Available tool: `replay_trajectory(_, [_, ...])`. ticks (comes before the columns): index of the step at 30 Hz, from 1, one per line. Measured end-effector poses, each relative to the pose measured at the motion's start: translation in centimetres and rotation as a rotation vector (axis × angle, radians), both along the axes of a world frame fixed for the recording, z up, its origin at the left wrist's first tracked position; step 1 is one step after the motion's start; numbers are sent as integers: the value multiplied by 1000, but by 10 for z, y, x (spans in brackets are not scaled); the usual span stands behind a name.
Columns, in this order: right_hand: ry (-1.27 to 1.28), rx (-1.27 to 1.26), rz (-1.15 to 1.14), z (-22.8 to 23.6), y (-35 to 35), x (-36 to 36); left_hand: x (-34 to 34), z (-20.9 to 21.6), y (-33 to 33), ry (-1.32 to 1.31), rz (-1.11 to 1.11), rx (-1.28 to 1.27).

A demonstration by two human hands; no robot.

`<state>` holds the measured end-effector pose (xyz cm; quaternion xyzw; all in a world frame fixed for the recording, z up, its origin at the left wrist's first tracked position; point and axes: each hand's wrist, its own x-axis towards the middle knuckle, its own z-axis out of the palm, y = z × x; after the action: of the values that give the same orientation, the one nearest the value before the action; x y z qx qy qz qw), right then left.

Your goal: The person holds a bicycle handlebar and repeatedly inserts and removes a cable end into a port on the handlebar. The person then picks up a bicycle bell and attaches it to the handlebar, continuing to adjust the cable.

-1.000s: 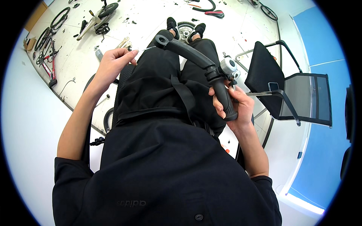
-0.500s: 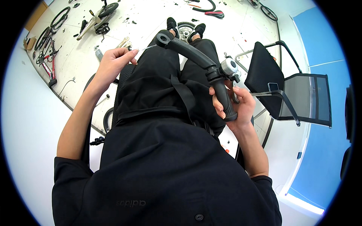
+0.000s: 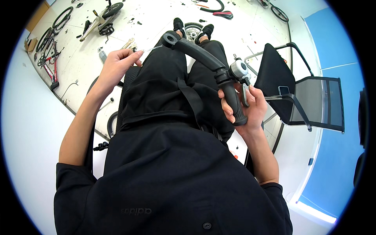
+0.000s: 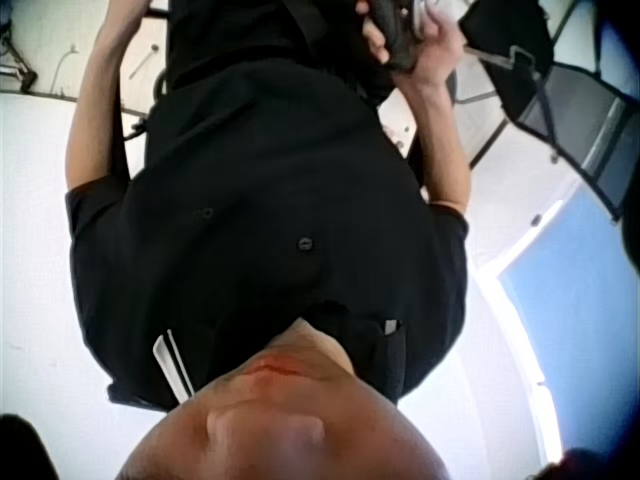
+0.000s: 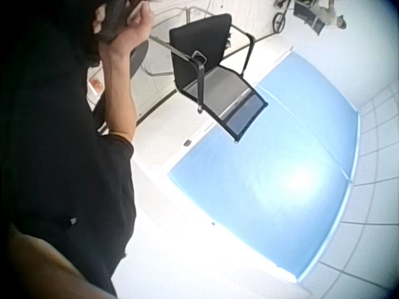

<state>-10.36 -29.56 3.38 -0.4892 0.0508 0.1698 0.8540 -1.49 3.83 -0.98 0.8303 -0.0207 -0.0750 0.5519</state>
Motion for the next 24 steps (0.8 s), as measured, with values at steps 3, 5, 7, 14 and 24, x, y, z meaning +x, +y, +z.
replay_trajectory(3, [5,-2,1,-1,-1,0,0,0,0,-4,-2,-5])
replay_trajectory(5, [8,7,-1,0,0,0,0,0,0,-4,-1,-7])
replay_trajectory(7, [8,6,6,0,-1,0,0,0,0,-3,1,-7])
replay_trajectory(14, [1,5,51,-3,-4,1,-2,4,-3,-37,17,-61])
replay_trajectory(24, [1,-72,77,-1,-1,2,-2,5,-3,-50,53,-110])
